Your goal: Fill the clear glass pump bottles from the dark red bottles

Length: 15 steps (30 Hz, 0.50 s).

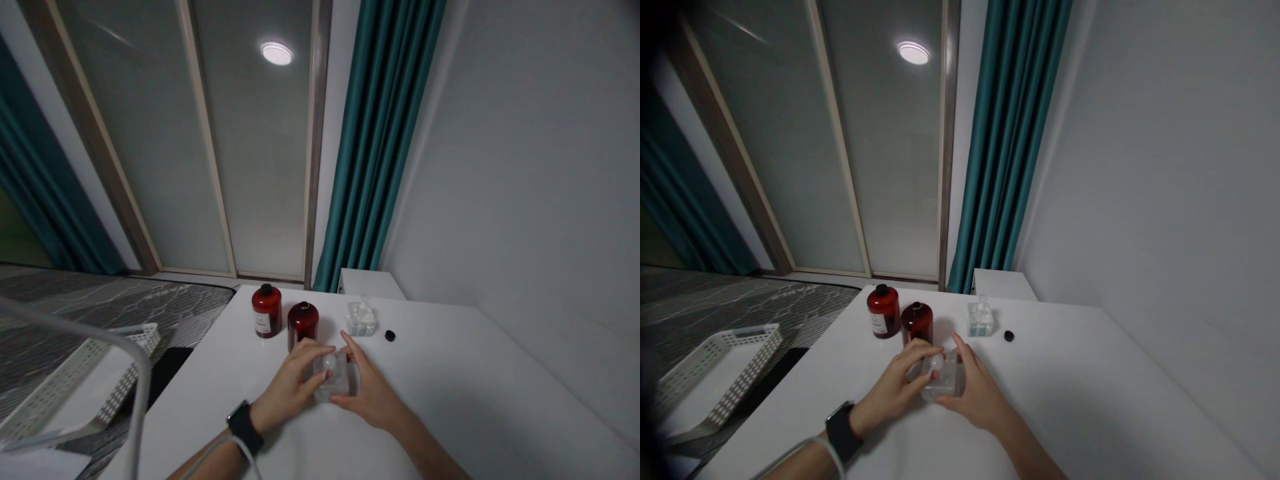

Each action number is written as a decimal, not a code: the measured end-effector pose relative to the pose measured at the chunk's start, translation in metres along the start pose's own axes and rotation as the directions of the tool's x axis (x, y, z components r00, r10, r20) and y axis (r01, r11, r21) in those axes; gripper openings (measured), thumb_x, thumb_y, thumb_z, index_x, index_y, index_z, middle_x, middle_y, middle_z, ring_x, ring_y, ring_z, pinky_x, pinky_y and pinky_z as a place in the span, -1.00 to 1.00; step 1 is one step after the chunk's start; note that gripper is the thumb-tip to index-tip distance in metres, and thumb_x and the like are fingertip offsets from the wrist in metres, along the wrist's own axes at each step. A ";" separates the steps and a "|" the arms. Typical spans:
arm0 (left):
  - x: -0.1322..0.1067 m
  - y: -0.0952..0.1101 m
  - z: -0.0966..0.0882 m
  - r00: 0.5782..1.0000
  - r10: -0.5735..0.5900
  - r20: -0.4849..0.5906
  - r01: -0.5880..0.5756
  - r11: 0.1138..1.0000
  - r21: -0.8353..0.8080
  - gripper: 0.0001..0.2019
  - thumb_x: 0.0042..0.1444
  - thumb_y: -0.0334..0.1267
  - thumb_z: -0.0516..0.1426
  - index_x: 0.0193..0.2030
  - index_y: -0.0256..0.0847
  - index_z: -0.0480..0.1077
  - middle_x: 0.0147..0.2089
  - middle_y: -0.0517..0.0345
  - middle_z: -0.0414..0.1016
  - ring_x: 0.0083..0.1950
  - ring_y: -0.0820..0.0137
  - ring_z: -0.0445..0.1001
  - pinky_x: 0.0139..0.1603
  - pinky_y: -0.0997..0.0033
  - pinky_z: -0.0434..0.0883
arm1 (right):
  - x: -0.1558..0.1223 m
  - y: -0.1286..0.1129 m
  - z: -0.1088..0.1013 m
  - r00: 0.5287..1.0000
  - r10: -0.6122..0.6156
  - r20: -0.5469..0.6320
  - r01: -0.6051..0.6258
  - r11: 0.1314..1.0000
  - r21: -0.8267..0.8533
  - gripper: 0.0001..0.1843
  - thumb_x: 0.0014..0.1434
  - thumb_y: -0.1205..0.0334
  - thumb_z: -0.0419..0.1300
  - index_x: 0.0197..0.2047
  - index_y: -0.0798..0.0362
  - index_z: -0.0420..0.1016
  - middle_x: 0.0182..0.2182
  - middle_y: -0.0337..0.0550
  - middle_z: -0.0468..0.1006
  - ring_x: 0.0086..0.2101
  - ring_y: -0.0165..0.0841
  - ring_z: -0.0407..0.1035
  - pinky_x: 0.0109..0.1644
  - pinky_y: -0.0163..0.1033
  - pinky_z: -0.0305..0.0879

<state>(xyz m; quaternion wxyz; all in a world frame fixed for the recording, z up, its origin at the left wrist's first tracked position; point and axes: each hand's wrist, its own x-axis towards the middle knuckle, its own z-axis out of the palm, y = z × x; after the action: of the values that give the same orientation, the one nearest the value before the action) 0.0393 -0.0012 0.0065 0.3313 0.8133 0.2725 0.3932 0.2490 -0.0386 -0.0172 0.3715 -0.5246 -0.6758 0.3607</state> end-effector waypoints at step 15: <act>0.003 0.004 0.010 0.985 -0.120 -0.123 0.121 0.993 0.000 -0.82 0.17 -0.28 0.23 -0.07 -0.18 0.47 -0.16 0.07 0.45 -0.09 0.23 0.46 -0.01 0.25 0.40 | 0.002 -0.009 0.007 1.000 0.006 -0.024 -0.008 0.997 -0.081 0.21 -0.15 0.32 0.47 0.46 -0.13 -0.08 0.21 -0.04 0.30 0.17 -0.07 0.27 0.32 0.11 0.15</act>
<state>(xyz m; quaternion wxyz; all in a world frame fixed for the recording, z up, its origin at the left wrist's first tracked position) 0.0497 -0.0043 0.0061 0.3341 0.7708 0.3425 0.4207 0.2388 -0.0389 -0.0122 0.3568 -0.5457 -0.6836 0.3280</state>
